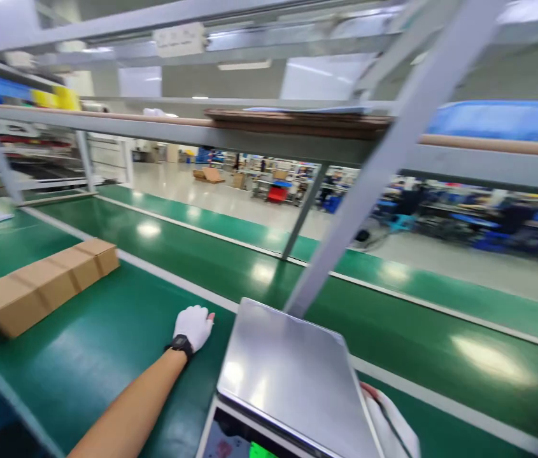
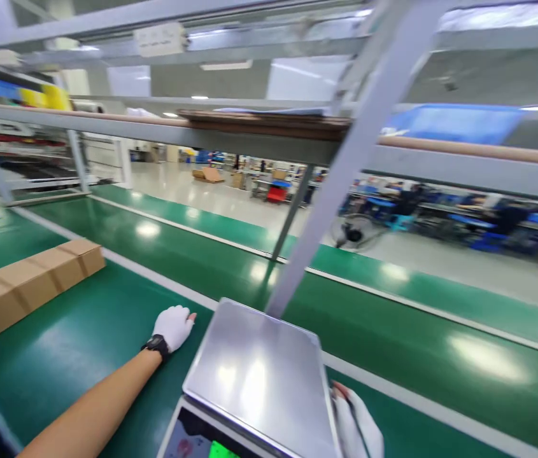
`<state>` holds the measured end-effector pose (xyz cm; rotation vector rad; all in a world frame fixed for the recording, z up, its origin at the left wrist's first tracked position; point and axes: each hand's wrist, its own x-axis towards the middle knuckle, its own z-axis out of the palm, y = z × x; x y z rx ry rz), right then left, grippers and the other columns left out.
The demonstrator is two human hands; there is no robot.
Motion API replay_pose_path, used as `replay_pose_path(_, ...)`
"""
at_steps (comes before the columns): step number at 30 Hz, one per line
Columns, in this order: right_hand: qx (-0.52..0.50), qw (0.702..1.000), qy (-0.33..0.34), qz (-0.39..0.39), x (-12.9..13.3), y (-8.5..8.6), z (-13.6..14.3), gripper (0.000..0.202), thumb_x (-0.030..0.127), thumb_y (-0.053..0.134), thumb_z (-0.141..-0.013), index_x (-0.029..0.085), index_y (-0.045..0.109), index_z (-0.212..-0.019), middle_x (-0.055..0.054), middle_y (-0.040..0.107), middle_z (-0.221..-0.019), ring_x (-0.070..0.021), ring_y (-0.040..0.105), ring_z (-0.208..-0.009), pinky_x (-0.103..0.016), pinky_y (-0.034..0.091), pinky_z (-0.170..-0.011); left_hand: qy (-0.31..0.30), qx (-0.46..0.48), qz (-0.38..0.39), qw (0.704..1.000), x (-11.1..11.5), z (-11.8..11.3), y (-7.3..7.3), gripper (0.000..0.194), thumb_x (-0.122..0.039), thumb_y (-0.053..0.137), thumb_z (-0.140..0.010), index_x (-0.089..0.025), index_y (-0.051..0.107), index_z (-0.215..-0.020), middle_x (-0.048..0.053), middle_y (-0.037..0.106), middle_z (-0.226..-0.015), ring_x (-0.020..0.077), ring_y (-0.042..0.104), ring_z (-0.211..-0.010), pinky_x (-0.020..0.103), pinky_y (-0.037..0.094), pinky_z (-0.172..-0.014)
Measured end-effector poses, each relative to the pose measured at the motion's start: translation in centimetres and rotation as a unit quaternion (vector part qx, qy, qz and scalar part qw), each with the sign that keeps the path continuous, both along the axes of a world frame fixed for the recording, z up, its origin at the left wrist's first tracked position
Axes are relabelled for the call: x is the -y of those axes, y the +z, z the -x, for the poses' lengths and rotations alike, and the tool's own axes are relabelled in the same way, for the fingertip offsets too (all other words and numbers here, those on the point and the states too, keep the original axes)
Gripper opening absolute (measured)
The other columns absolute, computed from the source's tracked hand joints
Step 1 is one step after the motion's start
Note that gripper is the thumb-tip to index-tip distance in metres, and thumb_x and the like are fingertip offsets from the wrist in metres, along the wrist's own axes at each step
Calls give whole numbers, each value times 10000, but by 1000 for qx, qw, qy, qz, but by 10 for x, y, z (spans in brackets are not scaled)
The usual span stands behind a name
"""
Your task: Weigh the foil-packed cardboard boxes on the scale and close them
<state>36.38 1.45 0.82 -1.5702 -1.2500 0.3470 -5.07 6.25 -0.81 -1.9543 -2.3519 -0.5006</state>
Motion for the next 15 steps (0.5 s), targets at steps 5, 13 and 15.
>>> replay_pose_path(5,-95,995,25,34,-7,-31,-16,393,586,550,-744,252,679,-908,-73,737,-901,-337,682,-911,-506,537,-873,-37,-14,42,998,-13,-2,3,486,-385,253,-970,-168,646,-783,155,681,-898,293,641,-849,381,427,-718)
replay_pose_path(13,-77,992,92,23,-11,-44,-15,299,432,461,-866,193,634,-910,-51,698,-800,-227,652,-767,-342,500,-761,-40,86,182,979,-33,15,-9,557,-549,232,-939,-215,622,-724,125,676,-906,313,617,-883,411,414,-783)
replay_pose_path(15,-84,991,102,17,-10,-45,-15,277,415,464,-873,193,626,-908,-47,693,-790,-217,648,-741,-328,494,-734,-31,100,199,974,-35,15,-9,520,-561,294,-917,-219,619,-700,122,675,-908,315,614,-886,412,418,-798)
